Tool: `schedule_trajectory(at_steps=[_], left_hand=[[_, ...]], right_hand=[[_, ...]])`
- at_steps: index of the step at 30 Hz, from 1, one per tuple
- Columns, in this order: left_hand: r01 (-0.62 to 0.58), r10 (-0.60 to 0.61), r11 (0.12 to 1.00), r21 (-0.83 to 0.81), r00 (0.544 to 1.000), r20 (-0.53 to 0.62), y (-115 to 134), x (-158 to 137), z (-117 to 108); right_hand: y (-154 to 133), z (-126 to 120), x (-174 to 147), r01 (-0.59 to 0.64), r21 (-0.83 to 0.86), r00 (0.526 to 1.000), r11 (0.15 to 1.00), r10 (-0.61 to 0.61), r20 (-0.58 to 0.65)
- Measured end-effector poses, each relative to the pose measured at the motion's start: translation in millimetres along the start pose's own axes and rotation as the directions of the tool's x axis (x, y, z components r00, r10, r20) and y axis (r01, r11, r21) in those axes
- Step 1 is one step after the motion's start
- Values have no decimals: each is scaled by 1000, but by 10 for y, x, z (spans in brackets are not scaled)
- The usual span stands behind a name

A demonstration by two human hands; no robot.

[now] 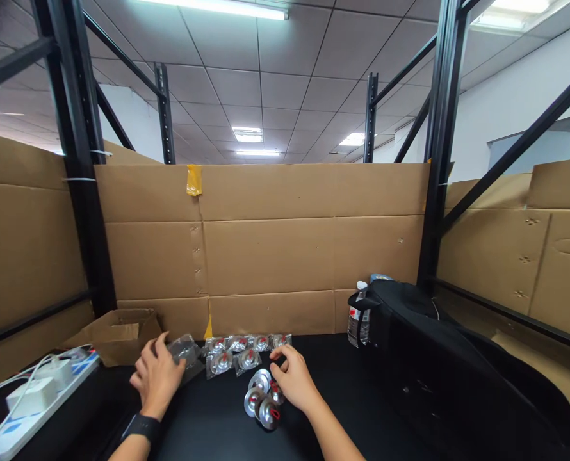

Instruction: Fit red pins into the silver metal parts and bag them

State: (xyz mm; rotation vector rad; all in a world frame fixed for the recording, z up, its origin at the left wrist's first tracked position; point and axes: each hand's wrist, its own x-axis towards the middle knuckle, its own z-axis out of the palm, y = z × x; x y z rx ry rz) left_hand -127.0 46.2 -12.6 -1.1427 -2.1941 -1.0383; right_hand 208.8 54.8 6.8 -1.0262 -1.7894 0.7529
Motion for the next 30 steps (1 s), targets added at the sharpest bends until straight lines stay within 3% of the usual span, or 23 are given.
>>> schedule_trajectory(at_steps=[2,4,5,7,10,13,17,19,23,30], left_hand=[[-97,97,995,-22,995,-26,133,-52,-57],[-301,315,944,-135,945,94,252,-115,-71],[-400,438,892,-209,881,181,306,-161,-62],[-527,622,781,-335,704,344,408,-283,-25],[-543,646,761,-356,582,493,532,-476,25],[-541,623,776,-326,570,536,593,-560,33],[-531,583,805,-263,627,517,579,-536,24],[-551,621,778,-300,604,500,570,-533,19],[-583,711,699,-413,510,484,607,-567,-20],[-581,694,718,-384,550,465,678,-611,-114]], right_hand=[[8,-12,4,11,-2,1000,1000,-11,-8],[6,-26,7,23,-10,1000,1000,-24,-14],[3,-32,8,31,-11,999,999,-31,-17],[-7,-44,7,43,-7,999,999,-43,-16],[-16,-58,1,50,-5,999,999,-50,-3],[-20,-65,-5,54,-14,999,998,-54,3],[-30,-58,-13,51,-3,998,999,-50,27],[-35,-48,-18,54,5,998,999,-54,44],[-24,-28,-33,57,22,996,998,-59,65],[11,-15,-47,51,34,995,998,-53,83]])
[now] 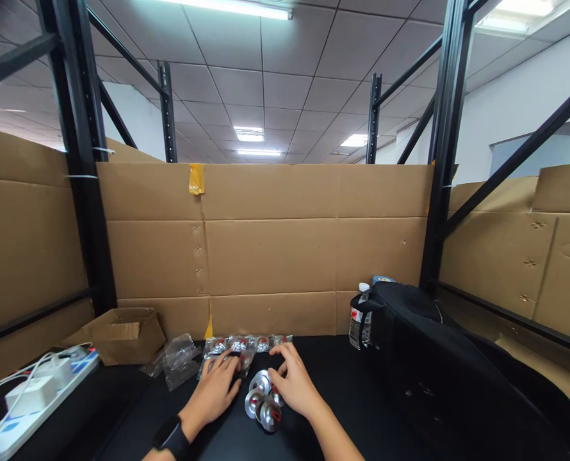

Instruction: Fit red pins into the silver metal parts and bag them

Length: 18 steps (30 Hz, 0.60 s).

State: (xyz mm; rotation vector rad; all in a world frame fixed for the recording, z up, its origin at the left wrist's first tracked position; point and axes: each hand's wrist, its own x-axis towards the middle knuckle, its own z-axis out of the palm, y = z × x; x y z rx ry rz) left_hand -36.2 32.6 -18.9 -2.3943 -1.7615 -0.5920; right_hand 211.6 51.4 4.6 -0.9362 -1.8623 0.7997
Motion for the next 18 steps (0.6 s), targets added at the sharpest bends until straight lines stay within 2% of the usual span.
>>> schedule_trajectory(at_steps=[5,10,15,18], left_hand=[[49,-48,997,61,999,-6,-19,-3,43],[67,-55,991,119,994,-99,-36,36,124],[87,-82,995,47,991,-107,-61,61,112],[136,-139,990,-33,981,-131,-101,66,72]], right_hand=[[-14,5,-1,4,-6,1000,1000,-4,6],[-12,5,-5,8,-14,1000,1000,-7,16],[-6,0,-7,16,-11,1000,1000,-16,7],[-13,-1,-8,12,8,1000,1000,-12,6]])
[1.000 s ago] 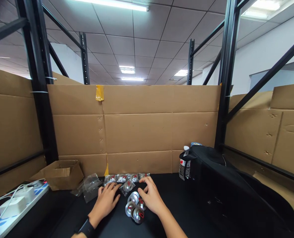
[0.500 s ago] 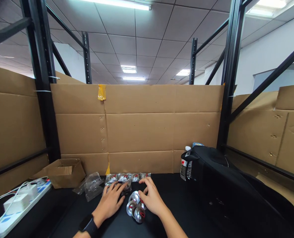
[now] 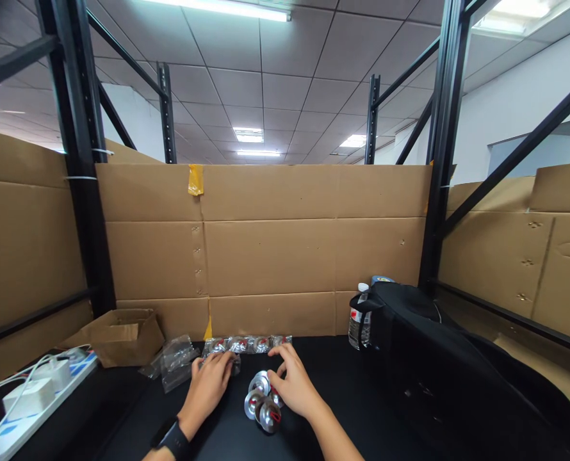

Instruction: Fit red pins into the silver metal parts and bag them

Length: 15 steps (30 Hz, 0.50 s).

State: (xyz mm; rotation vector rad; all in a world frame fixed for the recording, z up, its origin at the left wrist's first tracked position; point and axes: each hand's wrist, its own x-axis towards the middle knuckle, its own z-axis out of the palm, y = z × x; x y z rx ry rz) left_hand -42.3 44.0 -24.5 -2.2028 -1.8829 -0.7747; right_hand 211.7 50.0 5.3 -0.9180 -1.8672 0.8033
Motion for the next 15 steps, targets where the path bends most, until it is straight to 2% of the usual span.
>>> schedule_trajectory(at_steps=[3,5,6,9,12,15], left_hand=[[93,-105,981,-167,993,-60,-37,29,-42],[101,-137,919,-380,988,-69,-21,54,-76],[80,-127,859,-506,990,-60,8,65,-93],[12,-43,599,-800,999,-17,184,72,-127],[14,9,429,-903,1000,20,409,33,-113],[19,86,386,-922,995,57,549,-28,-66]], right_hand=[[-20,0,2,-5,1,1000,1000,5,1],[-50,-8,6,-1,-1,1000,1000,1,-3],[-73,-16,8,3,2,1000,1000,-3,-5],[-158,-57,19,16,23,1000,1000,-17,3],[-223,-114,31,10,24,1000,1000,-10,27],[-221,-172,43,-6,3,1000,1000,5,29]])
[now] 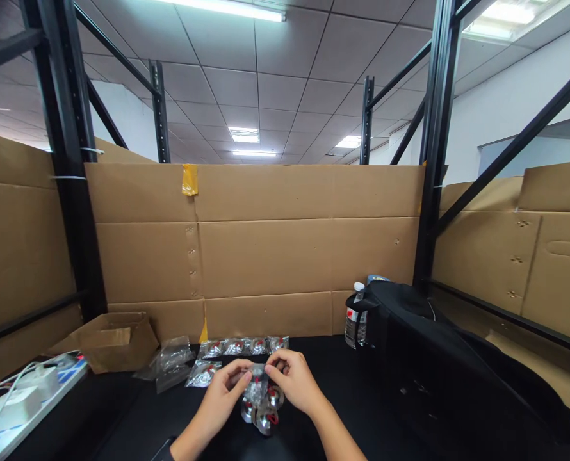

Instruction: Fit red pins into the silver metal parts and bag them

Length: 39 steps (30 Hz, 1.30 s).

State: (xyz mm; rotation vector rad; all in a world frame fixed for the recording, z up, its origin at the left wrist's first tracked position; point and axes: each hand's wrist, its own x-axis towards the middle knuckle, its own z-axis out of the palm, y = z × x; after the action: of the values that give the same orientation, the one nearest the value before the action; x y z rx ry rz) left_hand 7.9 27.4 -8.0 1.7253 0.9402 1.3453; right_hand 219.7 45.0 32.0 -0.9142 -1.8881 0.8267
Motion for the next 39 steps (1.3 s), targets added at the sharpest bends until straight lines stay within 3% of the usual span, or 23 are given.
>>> schedule_trajectory(at_steps=[6,10,15,21,23,25,28,32,34,35,38,39], left_hand=[[10,-13,974,228,1000,12,-2,-61,29],[-54,53,930,364,999,12,104,-73,6],[-70,89,911,407,996,-27,128,-70,-18],[-20,68,980,198,969,-236,-40,37,-191],[-14,76,985,173,932,-355,-78,89,-396],[31,93,971,236,864,-495,-115,119,-704],[224,131,858,463,776,-618,-212,86,-1268],[354,192,602,716,806,-560,-412,-59,-1815],[440,126,455,774,829,-545,-479,-121,-1885],[482,125,377,791,819,-560,-489,-140,-1871],[578,240,201,791,754,-612,-424,-136,-1698],[558,248,183,809,770,-588,-381,-117,-1616]], right_hand=[[25,-71,7,45,-56,998,997,-47,-30],[-25,-51,1,101,-99,992,990,-108,-63],[-7,14,6,134,-57,981,989,-141,-134],[30,52,12,131,32,973,991,-123,-194],[27,49,10,124,10,973,992,-120,-197],[26,47,10,118,4,975,993,-115,-192],[35,51,14,111,1,978,994,-109,-179],[50,66,15,97,-10,984,995,-97,-149],[53,70,12,96,-12,986,995,-97,-135],[54,70,10,97,-13,987,995,-98,-129],[55,66,5,99,-24,987,995,-101,-128],[55,63,4,98,-27,986,995,-101,-130]])
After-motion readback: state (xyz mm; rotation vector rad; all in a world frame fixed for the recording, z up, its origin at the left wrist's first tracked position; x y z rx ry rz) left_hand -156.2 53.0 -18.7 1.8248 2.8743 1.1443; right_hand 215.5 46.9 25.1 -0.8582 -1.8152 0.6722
